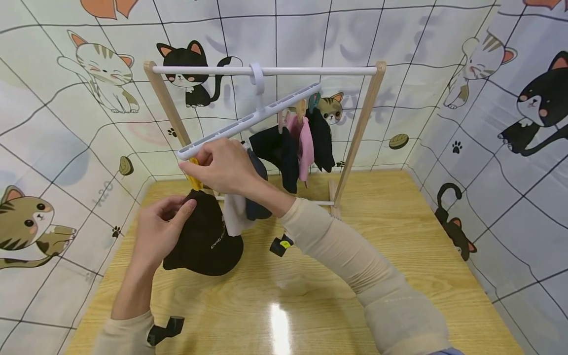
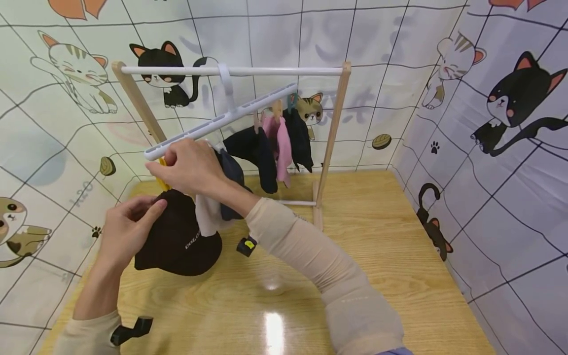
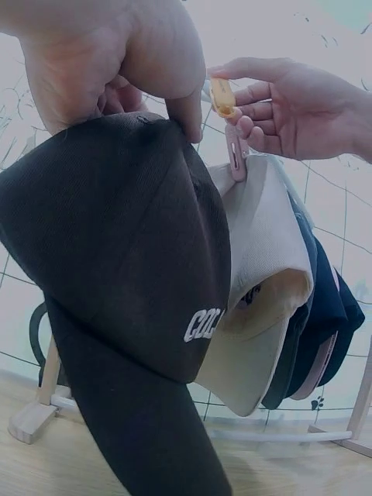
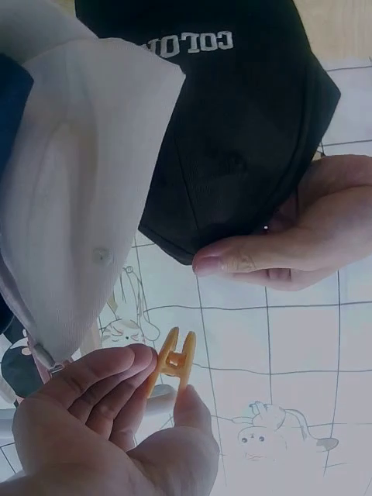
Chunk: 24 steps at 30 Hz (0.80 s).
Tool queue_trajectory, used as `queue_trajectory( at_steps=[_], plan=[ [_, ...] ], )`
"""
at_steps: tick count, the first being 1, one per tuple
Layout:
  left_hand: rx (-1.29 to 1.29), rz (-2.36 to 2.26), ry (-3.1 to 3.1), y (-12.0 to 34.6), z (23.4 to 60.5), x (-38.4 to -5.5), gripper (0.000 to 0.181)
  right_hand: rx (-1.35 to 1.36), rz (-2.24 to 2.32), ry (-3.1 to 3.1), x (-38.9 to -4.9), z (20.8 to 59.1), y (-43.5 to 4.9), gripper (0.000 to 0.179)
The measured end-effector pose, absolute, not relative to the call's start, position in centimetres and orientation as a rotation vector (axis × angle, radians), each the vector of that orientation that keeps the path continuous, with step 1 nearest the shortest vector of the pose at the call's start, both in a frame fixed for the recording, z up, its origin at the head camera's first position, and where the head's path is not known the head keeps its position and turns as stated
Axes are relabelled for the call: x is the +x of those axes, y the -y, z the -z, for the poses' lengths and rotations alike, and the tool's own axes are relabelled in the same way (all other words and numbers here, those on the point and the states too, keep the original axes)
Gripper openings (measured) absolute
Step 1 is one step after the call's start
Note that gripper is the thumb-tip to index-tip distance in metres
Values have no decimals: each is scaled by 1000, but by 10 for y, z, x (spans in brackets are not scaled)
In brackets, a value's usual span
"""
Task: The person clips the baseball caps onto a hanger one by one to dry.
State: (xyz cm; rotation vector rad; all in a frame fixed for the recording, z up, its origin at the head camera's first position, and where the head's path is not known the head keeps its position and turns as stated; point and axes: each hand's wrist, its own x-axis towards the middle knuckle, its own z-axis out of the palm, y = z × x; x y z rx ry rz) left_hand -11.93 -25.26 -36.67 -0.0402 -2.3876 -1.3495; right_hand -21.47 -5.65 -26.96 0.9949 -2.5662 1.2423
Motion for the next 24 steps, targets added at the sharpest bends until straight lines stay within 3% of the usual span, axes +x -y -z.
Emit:
queue_trajectory(
  at_steps=[24],
  plan=[
    [-147,1305,2202,221,380,-121,7,1065,-1184,2453,-213,272,60,33]
  ],
)
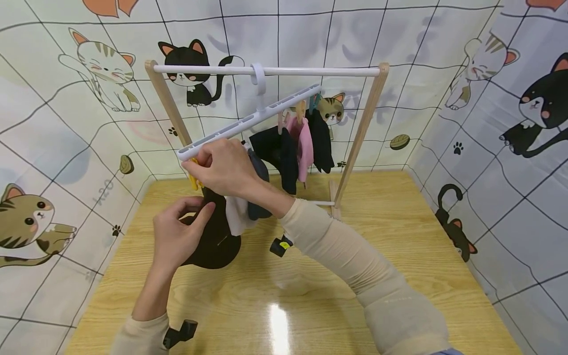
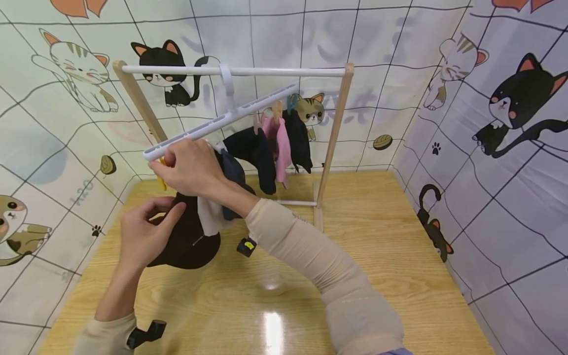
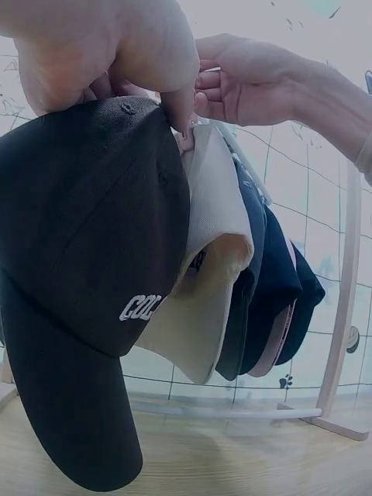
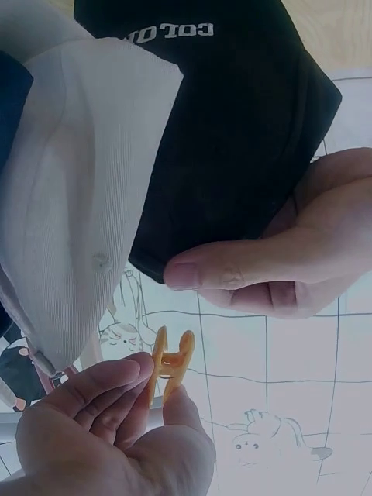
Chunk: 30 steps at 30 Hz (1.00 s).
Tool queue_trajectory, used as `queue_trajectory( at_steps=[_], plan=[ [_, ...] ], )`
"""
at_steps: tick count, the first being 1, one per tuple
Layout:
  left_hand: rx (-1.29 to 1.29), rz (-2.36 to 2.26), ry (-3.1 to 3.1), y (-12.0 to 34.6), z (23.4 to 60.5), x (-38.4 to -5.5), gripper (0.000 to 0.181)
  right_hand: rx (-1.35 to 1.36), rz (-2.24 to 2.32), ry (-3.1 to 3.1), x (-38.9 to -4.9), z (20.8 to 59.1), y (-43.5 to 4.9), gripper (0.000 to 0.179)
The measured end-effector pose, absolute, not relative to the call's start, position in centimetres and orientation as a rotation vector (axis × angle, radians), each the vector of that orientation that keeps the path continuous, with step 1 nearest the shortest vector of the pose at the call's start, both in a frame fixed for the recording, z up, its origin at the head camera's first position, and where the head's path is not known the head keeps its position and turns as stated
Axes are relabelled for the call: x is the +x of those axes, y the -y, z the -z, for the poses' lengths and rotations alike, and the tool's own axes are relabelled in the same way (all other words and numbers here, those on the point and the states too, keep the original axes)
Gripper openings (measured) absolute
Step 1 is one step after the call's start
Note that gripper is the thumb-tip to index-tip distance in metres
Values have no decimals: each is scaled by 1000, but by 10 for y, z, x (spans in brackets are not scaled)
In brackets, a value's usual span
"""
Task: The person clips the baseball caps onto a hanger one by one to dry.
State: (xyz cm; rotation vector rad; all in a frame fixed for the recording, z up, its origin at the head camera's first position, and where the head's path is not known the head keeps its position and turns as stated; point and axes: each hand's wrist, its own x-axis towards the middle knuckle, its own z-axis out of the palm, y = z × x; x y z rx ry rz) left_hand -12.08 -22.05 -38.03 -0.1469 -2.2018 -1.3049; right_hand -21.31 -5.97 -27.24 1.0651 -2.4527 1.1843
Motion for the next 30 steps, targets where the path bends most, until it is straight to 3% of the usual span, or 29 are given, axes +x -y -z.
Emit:
queue_trajectory(
  at_steps=[19,30],
  plan=[
    [-173,1199,2144,210,370,-135,21,1066,-1161,2454,-213,274,52,35],
    [-191,1115,2124,209,368,-134,15,1079,-1146,2464,-214,272,52,37]
  ],
)
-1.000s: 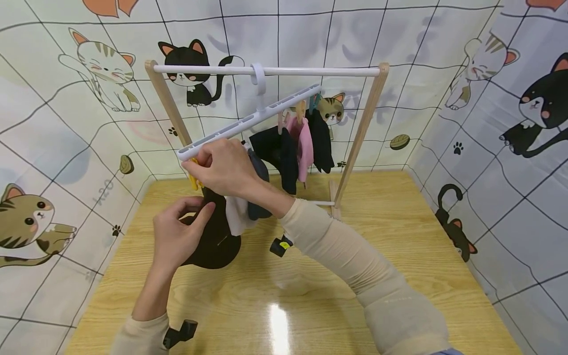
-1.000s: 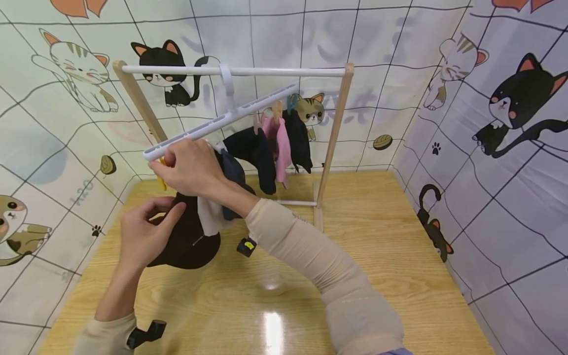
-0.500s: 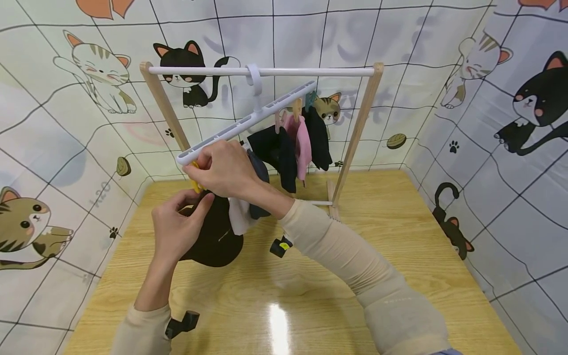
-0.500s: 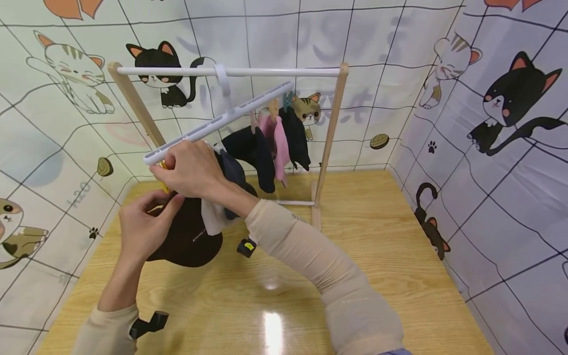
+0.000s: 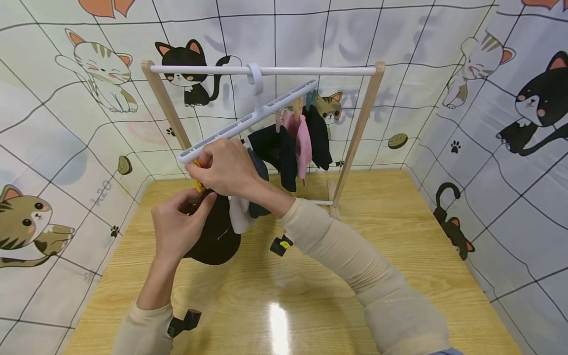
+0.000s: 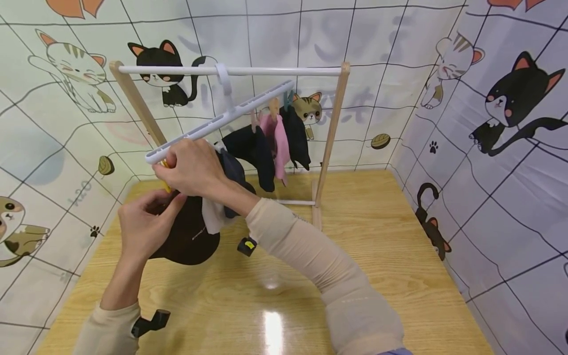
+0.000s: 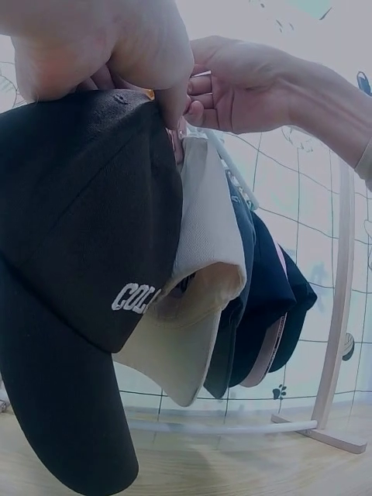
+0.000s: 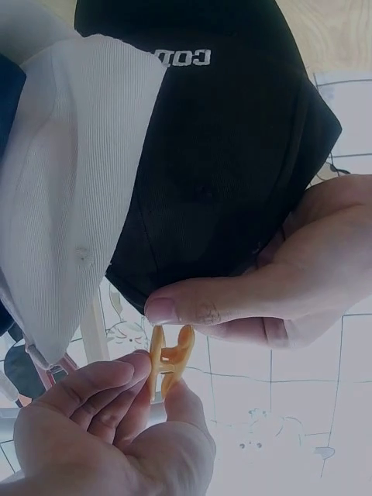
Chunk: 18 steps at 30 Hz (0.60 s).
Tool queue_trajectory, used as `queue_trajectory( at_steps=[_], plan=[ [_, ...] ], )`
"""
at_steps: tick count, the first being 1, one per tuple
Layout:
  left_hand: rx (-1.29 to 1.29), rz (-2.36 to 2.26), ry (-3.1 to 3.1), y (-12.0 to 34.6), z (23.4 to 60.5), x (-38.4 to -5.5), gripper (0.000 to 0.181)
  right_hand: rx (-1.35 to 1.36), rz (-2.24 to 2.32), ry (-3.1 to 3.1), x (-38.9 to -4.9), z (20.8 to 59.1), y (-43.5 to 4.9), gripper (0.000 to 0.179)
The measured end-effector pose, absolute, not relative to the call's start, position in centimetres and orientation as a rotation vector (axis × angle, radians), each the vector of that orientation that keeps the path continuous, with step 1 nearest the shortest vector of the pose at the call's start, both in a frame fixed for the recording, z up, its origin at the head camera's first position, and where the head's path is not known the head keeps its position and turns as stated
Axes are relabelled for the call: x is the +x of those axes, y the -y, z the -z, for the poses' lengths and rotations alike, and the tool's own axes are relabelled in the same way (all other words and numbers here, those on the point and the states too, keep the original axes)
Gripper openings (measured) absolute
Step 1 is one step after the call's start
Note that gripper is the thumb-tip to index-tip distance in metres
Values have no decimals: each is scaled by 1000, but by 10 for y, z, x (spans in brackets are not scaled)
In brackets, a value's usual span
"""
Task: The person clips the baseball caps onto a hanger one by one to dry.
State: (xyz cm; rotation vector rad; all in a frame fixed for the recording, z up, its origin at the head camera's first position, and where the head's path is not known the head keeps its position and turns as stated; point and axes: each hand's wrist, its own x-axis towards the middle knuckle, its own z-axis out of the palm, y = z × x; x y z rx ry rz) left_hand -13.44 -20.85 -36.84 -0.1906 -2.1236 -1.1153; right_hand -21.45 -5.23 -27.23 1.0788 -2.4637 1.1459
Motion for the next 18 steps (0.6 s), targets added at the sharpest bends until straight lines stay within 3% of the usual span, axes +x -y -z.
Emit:
queue_trajectory(
  at_steps=[18],
  plan=[
    [-197,1067,2052,205,365,-129,8,1055,-1098,2468,-215,273,55,42]
  ],
)
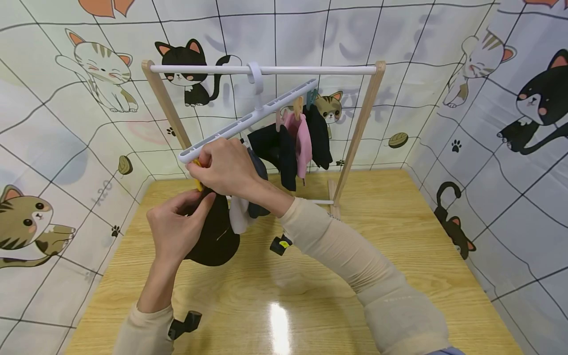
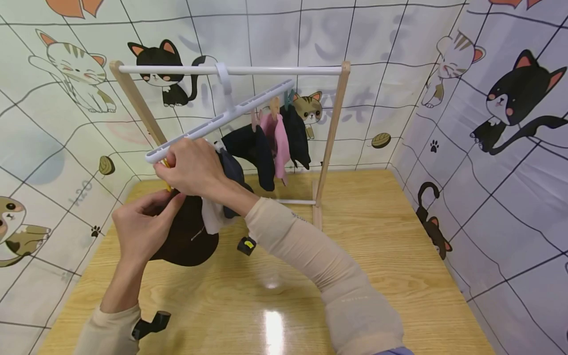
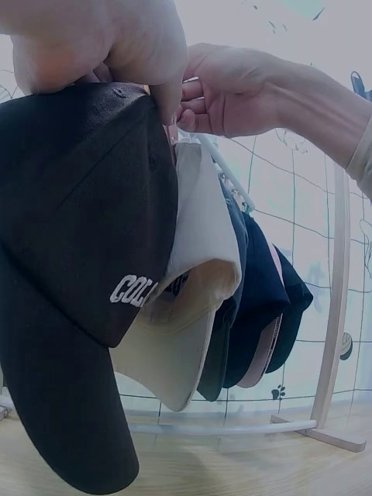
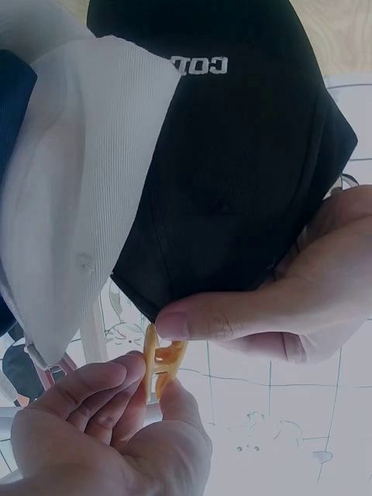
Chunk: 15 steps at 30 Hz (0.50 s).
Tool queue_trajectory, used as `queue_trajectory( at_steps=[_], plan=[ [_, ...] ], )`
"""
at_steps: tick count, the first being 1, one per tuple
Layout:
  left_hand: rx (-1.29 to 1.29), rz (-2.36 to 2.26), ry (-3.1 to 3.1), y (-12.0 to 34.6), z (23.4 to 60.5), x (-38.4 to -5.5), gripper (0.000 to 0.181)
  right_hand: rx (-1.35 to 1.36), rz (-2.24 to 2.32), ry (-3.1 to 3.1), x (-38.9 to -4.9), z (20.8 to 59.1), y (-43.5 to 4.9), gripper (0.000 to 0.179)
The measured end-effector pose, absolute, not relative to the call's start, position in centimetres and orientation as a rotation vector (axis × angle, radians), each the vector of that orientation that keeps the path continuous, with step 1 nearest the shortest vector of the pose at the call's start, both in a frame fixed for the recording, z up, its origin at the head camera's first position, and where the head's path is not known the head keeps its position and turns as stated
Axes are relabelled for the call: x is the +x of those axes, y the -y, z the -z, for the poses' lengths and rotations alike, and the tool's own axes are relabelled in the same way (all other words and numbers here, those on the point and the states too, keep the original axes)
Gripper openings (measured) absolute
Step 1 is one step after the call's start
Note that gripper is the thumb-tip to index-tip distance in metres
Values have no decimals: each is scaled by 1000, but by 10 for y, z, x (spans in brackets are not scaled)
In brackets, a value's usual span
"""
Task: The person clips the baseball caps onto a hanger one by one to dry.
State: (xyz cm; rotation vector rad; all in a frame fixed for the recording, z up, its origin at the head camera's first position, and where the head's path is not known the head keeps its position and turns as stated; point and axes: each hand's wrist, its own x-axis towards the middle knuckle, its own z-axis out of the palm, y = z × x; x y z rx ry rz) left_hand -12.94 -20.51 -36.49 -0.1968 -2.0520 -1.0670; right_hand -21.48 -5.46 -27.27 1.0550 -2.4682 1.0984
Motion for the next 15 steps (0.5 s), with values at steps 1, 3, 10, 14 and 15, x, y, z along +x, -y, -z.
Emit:
queue_trajectory(
  at_steps=[1,3,10,14,15],
  plan=[
    [-198,1069,2049,205,364,-129,8,1055,-1097,2469,-215,273,55,42],
    [-202,1079,2043,204,363,-129,10,1050,-1093,2470,-215,273,55,42],
    [-215,1090,2022,202,362,-129,12,1033,-1071,2479,-215,273,56,44],
    [-215,1073,2026,203,362,-130,14,1033,-1062,2479,-215,273,56,43],
    [-213,1067,2026,204,362,-130,14,1035,-1057,2477,-215,273,57,42]
  ],
)
